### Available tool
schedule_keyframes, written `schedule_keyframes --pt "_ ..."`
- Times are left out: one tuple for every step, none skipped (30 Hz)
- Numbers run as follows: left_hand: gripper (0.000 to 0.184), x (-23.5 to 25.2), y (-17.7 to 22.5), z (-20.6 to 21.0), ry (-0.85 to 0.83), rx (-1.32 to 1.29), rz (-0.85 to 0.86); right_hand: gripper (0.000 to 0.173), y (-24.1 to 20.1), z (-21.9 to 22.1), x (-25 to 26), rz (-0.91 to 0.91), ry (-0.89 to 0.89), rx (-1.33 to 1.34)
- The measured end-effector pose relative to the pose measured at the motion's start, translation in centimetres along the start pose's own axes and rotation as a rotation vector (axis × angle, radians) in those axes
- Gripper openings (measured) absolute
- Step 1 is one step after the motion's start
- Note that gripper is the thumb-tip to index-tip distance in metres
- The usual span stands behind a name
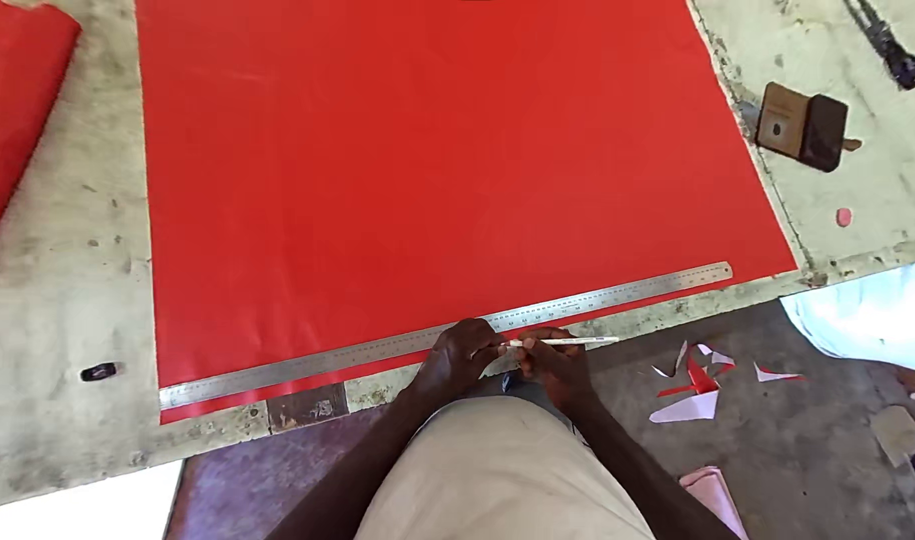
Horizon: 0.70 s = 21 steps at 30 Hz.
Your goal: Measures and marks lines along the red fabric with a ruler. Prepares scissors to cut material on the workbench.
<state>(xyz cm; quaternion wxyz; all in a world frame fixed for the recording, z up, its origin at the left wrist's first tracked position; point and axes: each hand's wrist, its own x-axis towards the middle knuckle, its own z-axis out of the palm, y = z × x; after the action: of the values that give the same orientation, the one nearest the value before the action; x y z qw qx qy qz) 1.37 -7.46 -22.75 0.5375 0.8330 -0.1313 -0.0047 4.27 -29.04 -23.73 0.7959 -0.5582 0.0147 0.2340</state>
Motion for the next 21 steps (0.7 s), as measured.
schedule_keyframes --pt "0.016 -0.2 0.1 -0.1 -0.005 -0.045 -0.003 0.012 -0.3 0.2 -0.2 0.022 -0.005 0.011" --pt "0.016 -0.5 0.3 -0.3 -0.013 -0.094 -0.015 0.012 -0.5 0.4 -0.5 0.039 -0.008 0.025" --pt "0.017 -1.0 0.4 -0.6 -0.016 -0.136 -0.032 0.011 -0.7 0.7 -0.7 0.043 -0.019 0.042" --pt "0.017 -1.5 0.5 -0.9 -0.011 -0.174 -0.049 0.010 -0.8 0.8 -0.8 0.034 -0.038 0.061" --pt "0.017 -2.2 0.5 -1.2 -0.002 -0.213 -0.069 0.010 -1.0 1.0 -0.8 0.023 -0.052 0.083" --pt "0.017 -2.9 0.5 -1.6 0.009 -0.252 -0.092 0.010 -1.1 1.1 -0.8 0.014 -0.060 0.100" --pt "0.016 -3.7 0.5 -1.9 0.020 -0.283 -0.115 0.011 -1.2 1.1 -0.7 0.010 -0.066 0.104" --pt "0.016 -4.4 0.5 -2.3 0.033 -0.299 -0.135 0.012 -1.3 1.1 -0.6 0.009 -0.070 0.095" --pt "0.015 -5.1 0.7 -2.6 0.049 -0.308 -0.152 0.013 -1.5 1.1 -0.7 0.013 -0.071 0.075" --pt "0.015 -5.9 0.9 -2.9 0.061 -0.316 -0.168 0.013 -1.8 1.0 -0.9 0.018 -0.069 0.042" --pt "0.016 -6.7 1.2 -3.4 0.059 -0.314 -0.193 0.013 -2.1 1.0 -1.1 0.018 -0.069 0.000" --pt "0.017 -7.7 1.6 -4.4 0.034 -0.302 -0.235 0.013 -2.3 1.1 -1.1 0.018 -0.070 -0.043" --pt "0.019 -9.1 1.9 -5.9 -0.027 -0.274 -0.306 0.012 -2.4 1.3 -1.0 0.015 -0.079 -0.063" --pt "0.024 -10.9 2.3 -7.6 -0.118 -0.222 -0.414 0.012 -2.3 1.4 -0.8 0.001 -0.103 -0.057" --pt "0.028 -12.8 2.8 -9.4 -0.237 -0.155 -0.544 0.010 -2.2 1.6 -0.7 -0.016 -0.128 -0.044" --pt "0.032 -14.8 3.2 -11.1 -0.350 -0.086 -0.690 0.009 -2.0 1.7 -0.5 -0.024 -0.159 -0.026" --pt "0.038 -16.8 3.5 -12.7 -0.441 -0.027 -0.843 0.008 -1.8 1.7 -0.3 -0.025 -0.195 -0.025" --pt "0.044 -18.6 3.7 -14.5 -0.486 0.025 -0.988 0.008 -1.8 1.8 -0.1 -0.016 -0.226 -0.029" --pt "0.049 -20.2 3.7 -16.6 -0.457 0.082 -1.109 0.010 -1.8 2.1 0.1 -0.002 -0.256 -0.041" --pt "0.048 -21.6 3.2 -18.9 -0.356 0.155 -1.165 0.014 -1.8 2.4 0.2 0.010 -0.278 -0.062" --pt "0.045 -22.9 2.2 -21.4 -0.195 0.236 -1.167 0.016 -1.7 2.7 0.4 0.014 -0.299 -0.077"
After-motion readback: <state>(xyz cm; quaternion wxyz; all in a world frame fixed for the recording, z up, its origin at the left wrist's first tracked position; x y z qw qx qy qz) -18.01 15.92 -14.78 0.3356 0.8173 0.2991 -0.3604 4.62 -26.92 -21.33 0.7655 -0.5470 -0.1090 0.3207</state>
